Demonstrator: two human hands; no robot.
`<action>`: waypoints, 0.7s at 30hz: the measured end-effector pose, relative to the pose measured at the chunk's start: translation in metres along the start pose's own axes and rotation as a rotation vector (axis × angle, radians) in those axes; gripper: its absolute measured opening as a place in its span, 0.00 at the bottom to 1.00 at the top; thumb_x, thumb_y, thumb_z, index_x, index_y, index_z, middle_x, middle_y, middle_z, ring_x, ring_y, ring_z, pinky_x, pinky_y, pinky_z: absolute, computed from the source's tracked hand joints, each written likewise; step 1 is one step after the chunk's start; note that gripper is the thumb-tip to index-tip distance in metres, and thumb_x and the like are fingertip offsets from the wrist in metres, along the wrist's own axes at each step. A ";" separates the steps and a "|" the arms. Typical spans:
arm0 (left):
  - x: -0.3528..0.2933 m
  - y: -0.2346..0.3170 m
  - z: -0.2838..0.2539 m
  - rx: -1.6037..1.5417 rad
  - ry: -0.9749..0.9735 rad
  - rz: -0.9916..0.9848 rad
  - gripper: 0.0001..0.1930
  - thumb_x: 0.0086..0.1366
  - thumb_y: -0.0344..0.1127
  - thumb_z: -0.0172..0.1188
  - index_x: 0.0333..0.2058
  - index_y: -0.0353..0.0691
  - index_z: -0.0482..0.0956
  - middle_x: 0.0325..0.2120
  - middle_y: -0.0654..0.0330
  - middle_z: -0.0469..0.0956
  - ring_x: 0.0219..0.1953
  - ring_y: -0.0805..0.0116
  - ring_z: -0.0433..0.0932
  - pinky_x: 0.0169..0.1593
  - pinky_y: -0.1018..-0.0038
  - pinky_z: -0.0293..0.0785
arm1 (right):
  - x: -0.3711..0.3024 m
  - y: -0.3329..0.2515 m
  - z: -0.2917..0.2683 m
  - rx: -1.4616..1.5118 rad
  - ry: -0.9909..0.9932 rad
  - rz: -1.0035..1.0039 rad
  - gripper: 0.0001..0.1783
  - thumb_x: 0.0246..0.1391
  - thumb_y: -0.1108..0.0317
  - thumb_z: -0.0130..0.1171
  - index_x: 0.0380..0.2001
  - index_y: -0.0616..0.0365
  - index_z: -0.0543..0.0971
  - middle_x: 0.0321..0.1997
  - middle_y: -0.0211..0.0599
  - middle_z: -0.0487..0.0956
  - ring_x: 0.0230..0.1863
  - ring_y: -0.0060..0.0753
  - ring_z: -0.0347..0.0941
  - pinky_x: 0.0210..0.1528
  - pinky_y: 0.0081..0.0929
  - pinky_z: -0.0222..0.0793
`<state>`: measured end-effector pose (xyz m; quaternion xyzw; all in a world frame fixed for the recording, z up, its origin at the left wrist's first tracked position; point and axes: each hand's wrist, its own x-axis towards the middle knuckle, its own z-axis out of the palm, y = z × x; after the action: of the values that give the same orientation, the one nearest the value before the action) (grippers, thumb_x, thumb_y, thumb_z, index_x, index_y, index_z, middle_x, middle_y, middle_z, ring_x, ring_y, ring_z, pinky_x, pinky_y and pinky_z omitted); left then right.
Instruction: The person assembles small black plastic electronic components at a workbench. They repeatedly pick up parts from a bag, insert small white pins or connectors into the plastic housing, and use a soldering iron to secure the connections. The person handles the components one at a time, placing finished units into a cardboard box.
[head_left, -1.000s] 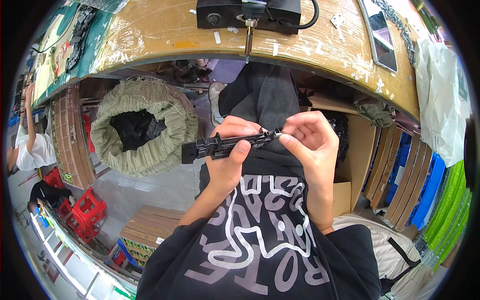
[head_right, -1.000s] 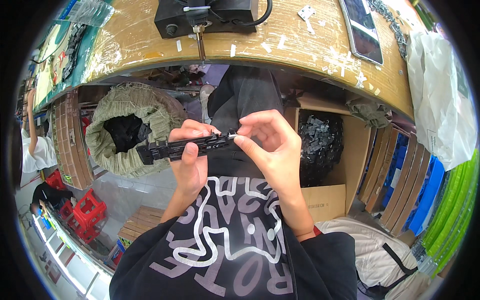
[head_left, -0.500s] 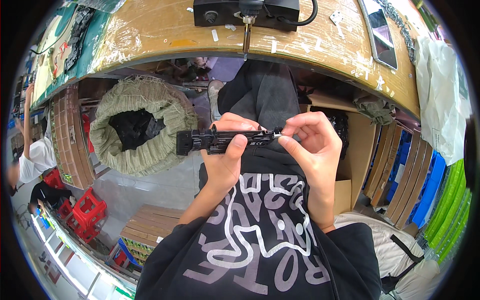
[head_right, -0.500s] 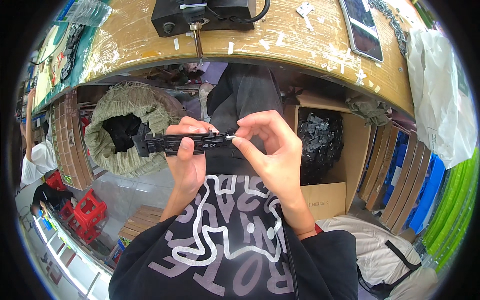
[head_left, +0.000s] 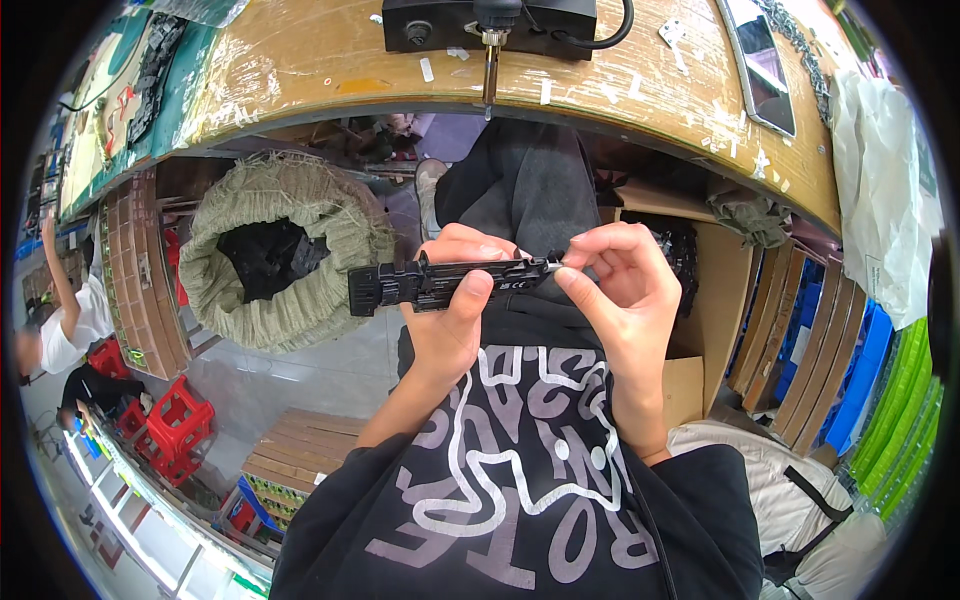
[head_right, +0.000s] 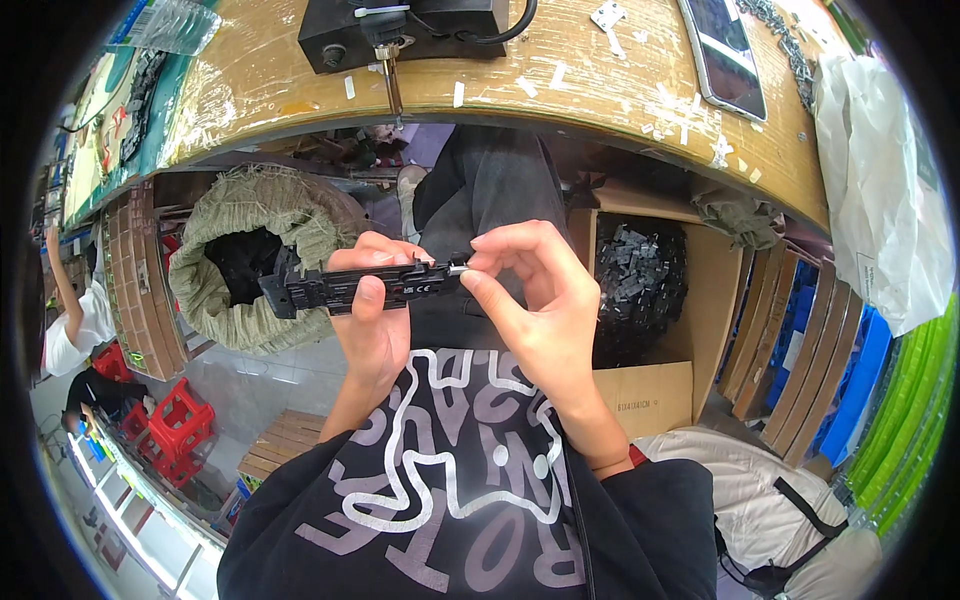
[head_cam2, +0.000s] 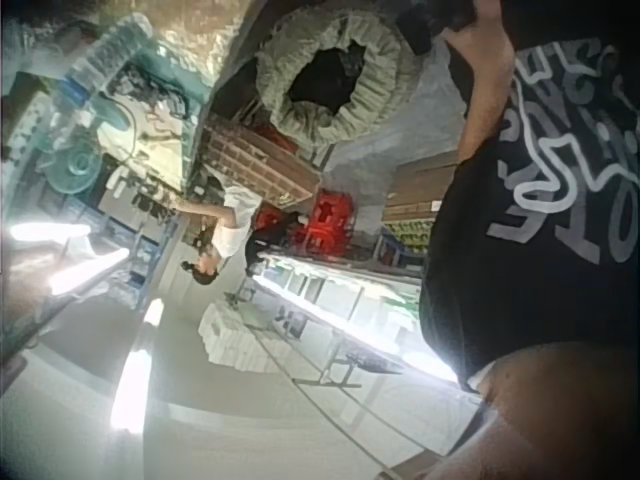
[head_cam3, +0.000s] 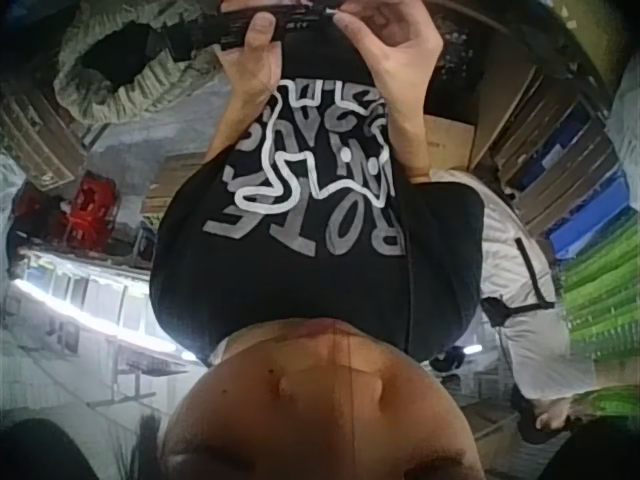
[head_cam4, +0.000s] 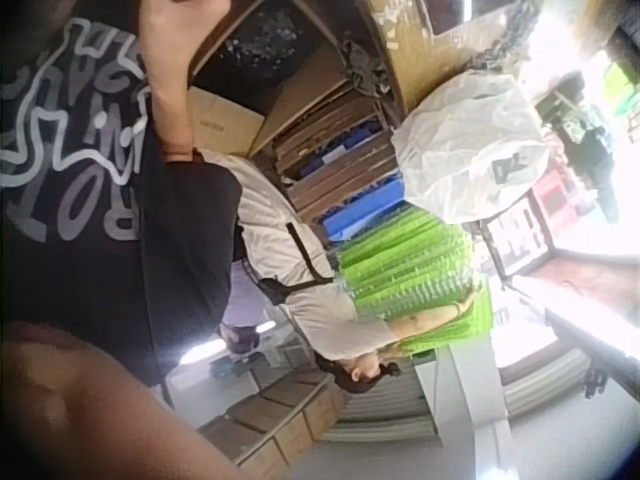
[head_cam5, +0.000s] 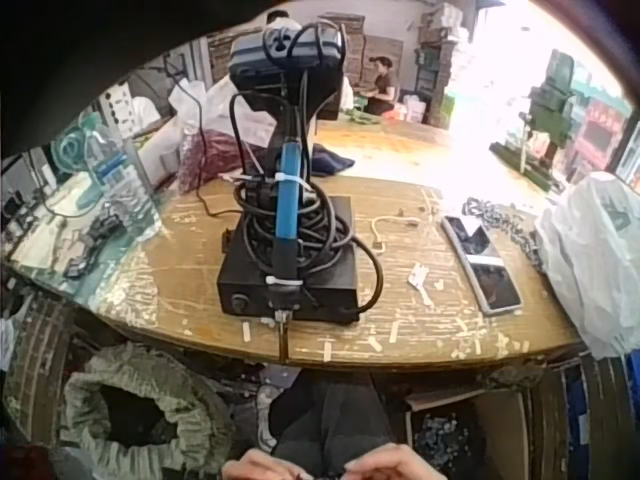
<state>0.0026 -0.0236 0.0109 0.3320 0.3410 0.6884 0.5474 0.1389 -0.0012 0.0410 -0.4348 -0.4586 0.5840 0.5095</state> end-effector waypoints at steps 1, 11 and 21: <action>0.000 0.002 0.000 0.034 -0.010 -0.022 0.12 0.57 0.39 0.54 0.34 0.40 0.65 0.29 0.57 0.64 0.35 0.61 0.68 0.42 0.66 0.66 | 0.000 0.000 0.000 0.003 -0.005 0.004 0.12 0.40 0.85 0.56 0.31 0.68 0.71 0.32 0.35 0.70 0.33 0.21 0.68 0.39 0.19 0.65; 0.005 -0.002 -0.009 0.018 -0.127 -0.008 0.17 0.52 0.38 0.59 0.38 0.38 0.65 0.32 0.56 0.66 0.38 0.61 0.68 0.43 0.67 0.66 | 0.004 0.002 -0.006 -0.091 -0.102 0.052 0.07 0.44 0.82 0.54 0.31 0.68 0.73 0.35 0.39 0.72 0.37 0.25 0.69 0.41 0.20 0.65; 0.018 -0.002 -0.031 -0.399 -0.143 -1.015 0.20 0.57 0.48 0.49 0.38 0.36 0.70 0.24 0.64 0.73 0.19 0.78 0.70 0.22 0.85 0.66 | 0.037 0.025 -0.022 -0.267 -0.337 -0.271 0.09 0.39 0.84 0.54 0.28 0.65 0.75 0.35 0.41 0.75 0.37 0.32 0.72 0.39 0.23 0.68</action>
<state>-0.0251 -0.0092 -0.0057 0.0618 0.2831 0.3649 0.8848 0.1521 0.0357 0.0102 -0.3290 -0.6643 0.5088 0.4377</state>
